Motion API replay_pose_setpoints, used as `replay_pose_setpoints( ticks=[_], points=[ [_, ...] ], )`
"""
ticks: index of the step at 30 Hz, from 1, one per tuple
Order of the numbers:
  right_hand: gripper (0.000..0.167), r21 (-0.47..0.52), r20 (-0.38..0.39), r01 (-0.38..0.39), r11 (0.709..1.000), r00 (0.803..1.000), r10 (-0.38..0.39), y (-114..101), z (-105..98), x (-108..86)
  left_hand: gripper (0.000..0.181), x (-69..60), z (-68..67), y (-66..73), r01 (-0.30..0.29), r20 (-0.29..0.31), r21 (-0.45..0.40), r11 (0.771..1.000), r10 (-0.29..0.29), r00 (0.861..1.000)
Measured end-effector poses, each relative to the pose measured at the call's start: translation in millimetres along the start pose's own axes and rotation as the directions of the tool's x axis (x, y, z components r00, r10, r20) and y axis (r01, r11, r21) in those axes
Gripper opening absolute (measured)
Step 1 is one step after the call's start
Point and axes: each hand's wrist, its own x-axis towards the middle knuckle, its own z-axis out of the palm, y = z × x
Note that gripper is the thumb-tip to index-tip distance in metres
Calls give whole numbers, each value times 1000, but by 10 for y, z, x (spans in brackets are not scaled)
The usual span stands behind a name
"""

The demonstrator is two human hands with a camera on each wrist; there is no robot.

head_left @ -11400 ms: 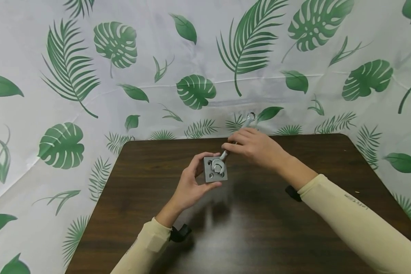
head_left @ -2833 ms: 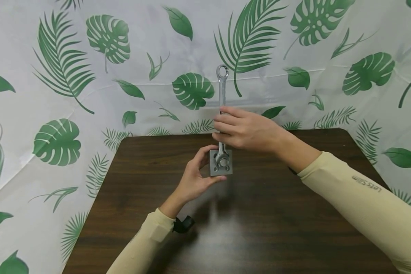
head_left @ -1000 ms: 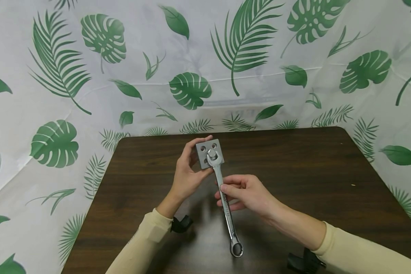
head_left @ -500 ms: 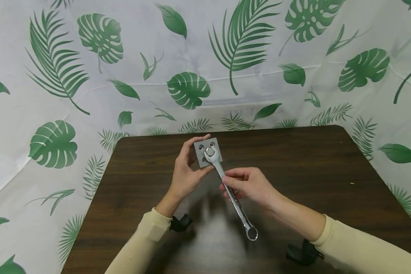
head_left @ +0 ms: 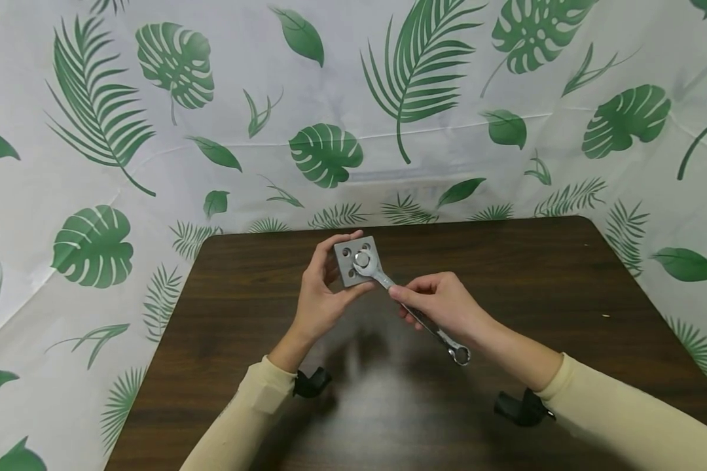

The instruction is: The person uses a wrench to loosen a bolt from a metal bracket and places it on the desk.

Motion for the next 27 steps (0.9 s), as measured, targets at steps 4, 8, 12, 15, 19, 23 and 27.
replay_pose_setpoints(
  ticks=[4, 8, 12, 15, 19, 23, 27],
  points=[
    [45, -158, -19, 34, 987, 999, -37, 19, -54, 50, 73, -17, -5, -9, 7, -1, 8, 1000, -7, 1000],
    [50, -337, -69, 75, 939, 992, -104, 16, -113, 92, 74, -24, -4, -13, 8, -5, 5, 1000, -8, 1000],
    [38, -436, -99, 162, 885, 969, -226, 15, -177, 137, 74, -26, -4, -14, 12, -2, -5, 1000, -12, 1000],
    [25, -461, -69, 242, 854, 949, -306, 9, -214, 144, 74, -32, -10, -17, 17, -3, -17, 1000, -17, 1000],
    [17, -497, -17, 339, 799, 916, -400, -16, -247, 133, 75, -40, -32, -21, 29, -13, -26, 999, -29, 999],
    [20, -542, 17, 445, 713, 854, -520, -41, -281, 141, 75, -38, -55, -16, 29, -19, -26, 999, -30, 999],
    [30, -654, 73, 525, 545, 761, -645, -54, -342, 171, 76, -33, -65, -10, 23, -8, -24, 999, -23, 1000]
  ],
)
